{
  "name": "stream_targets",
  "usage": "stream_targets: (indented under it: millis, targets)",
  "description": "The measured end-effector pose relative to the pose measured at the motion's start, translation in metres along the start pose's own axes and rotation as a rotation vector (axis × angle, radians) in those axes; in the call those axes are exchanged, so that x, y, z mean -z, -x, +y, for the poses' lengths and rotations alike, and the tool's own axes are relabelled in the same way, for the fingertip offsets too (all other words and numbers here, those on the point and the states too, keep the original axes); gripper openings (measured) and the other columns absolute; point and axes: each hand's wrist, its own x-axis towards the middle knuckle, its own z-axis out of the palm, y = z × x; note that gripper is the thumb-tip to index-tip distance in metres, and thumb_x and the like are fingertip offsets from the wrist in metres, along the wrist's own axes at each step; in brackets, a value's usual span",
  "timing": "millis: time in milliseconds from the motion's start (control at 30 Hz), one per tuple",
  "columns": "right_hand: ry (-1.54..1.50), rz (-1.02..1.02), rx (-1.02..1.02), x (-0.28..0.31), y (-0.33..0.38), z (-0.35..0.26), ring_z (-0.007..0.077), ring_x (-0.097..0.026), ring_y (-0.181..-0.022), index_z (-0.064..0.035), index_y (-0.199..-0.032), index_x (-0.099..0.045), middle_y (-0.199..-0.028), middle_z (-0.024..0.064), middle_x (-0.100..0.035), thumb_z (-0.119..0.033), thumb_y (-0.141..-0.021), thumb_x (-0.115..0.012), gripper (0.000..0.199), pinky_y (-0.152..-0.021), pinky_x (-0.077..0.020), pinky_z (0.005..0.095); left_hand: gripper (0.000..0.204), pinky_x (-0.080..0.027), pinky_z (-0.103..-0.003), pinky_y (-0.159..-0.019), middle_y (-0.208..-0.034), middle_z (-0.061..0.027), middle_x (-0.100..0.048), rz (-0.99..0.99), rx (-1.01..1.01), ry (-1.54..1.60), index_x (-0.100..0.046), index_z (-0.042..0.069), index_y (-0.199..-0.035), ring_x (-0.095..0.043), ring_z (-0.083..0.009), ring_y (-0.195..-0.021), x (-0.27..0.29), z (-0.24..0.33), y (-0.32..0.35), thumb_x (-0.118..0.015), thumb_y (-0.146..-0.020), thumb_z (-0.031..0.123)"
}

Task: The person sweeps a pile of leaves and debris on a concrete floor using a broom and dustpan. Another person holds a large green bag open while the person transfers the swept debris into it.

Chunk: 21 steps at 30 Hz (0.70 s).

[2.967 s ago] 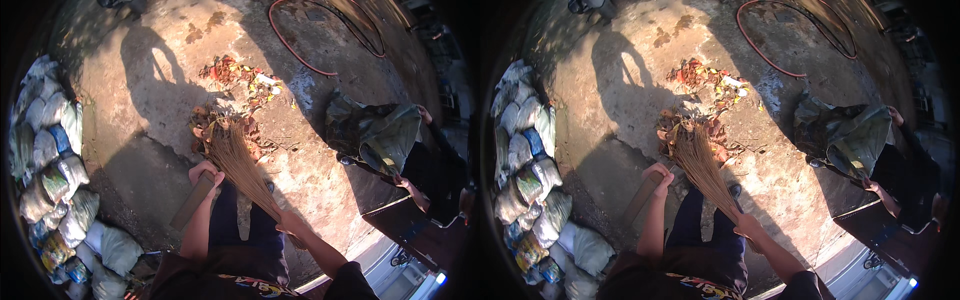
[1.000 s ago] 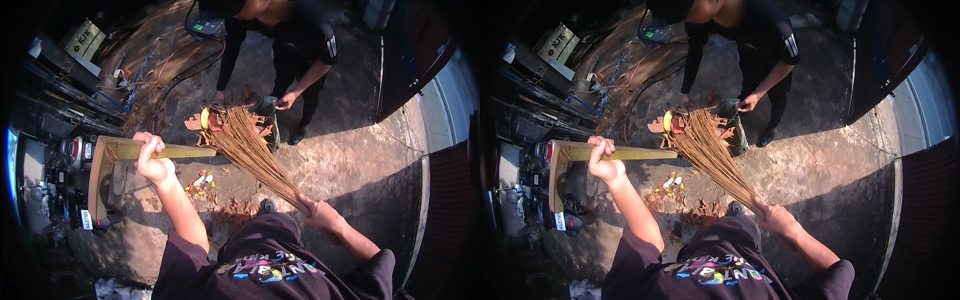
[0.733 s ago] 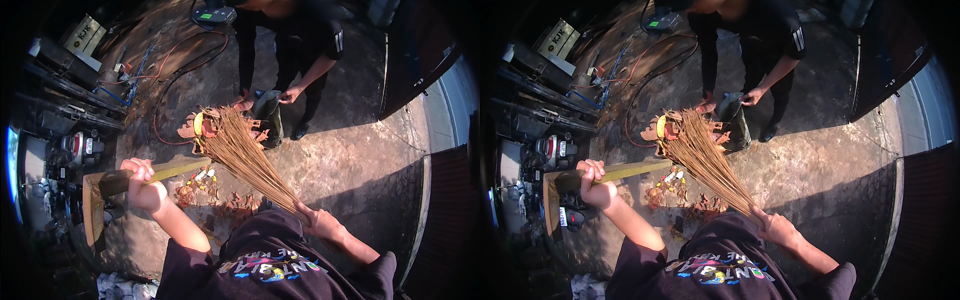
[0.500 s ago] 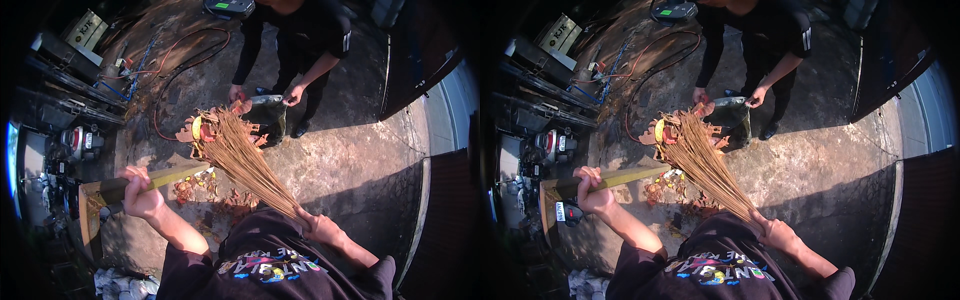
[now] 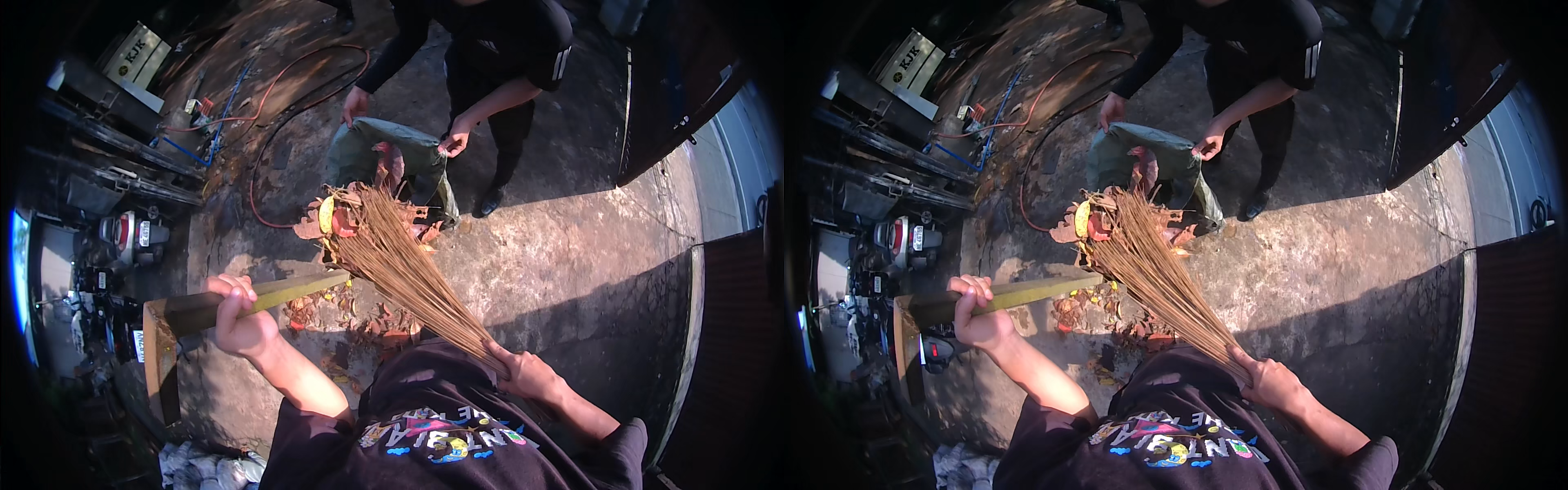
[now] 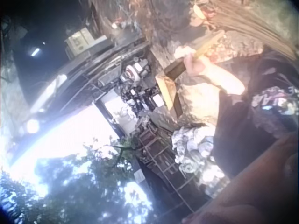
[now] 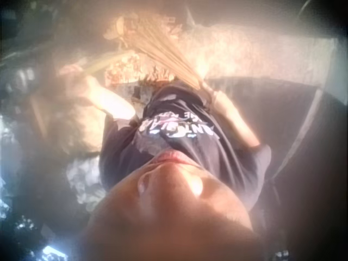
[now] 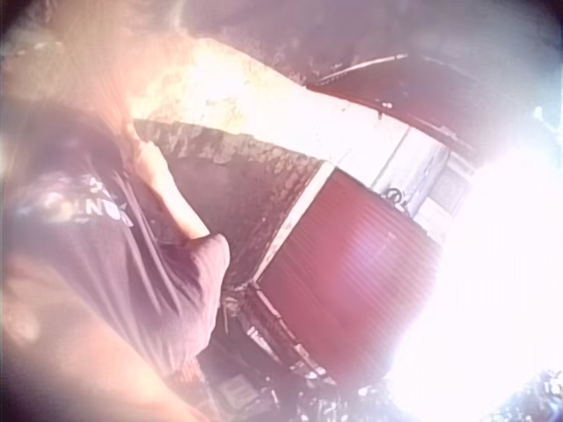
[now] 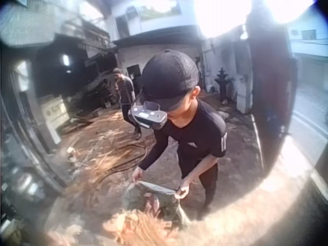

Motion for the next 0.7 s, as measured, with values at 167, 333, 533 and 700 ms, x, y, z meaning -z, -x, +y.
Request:
stream_targets:
  millis: [167,333,533,700]
  targets:
    - [-0.02,-0.018,-0.001,-0.005,-0.007,0.002,0.038,-0.064,-0.08,-0.0162,-0.143,-0.029,-0.084,0.0238,-0.065,-0.017,-0.07,-0.07,0.084,-0.074,-0.0527,0.0448,0.013,-0.032,-0.024,-0.059,-0.063,-0.003,-0.04,0.079,0.011,0.007,-0.042,0.007,-0.065,-0.038,-0.0115,-0.057,-0.015,-0.004,-0.004,-0.055,-0.067,0.007]
    - [-0.06,-0.006,0.03,-0.002,-0.024,0.0,0.0384,-0.064,-0.08,-0.0166,-0.143,-0.028,-0.085,0.0242,-0.064,-0.018,-0.07,-0.071,0.085,-0.074,-0.0519,0.0449,0.009,-0.036,-0.025,-0.056,-0.067,-0.0052,-0.043,0.121,0.014,0.023,-0.049,0.003,-0.068,-0.043,-0.0125,-0.057,-0.032,-0.015,-0.027,-0.057,-0.067,0.001]
    - [-0.084,0.057,0.065,0.013,-0.062,0.007,0.039,-0.063,-0.084,-0.0167,-0.143,-0.028,-0.089,0.0268,-0.063,-0.021,-0.07,-0.071,0.085,-0.078,-0.0509,0.0451,0.011,-0.037,-0.025,-0.058,-0.064,-0.0024,-0.043,0.037,0.049,-0.002,-0.048,0.005,-0.068,-0.044,-0.0115,-0.057,-0.077,-0.034,-0.087,-0.057,-0.073,0.001]
    - [-0.085,0.106,0.042,0.035,-0.112,0.013,0.0385,-0.063,-0.087,-0.0164,-0.143,-0.029,-0.092,0.0259,-0.064,-0.022,-0.067,-0.07,0.087,-0.081,-0.0508,0.043,0.012,-0.038,-0.025,-0.052,-0.06,-0.0028,-0.045,0.019,0.052,0.002,-0.049,0.004,-0.067,-0.045,-0.0126,-0.052,-0.114,-0.086,-0.14,-0.059,-0.068,-0.003]
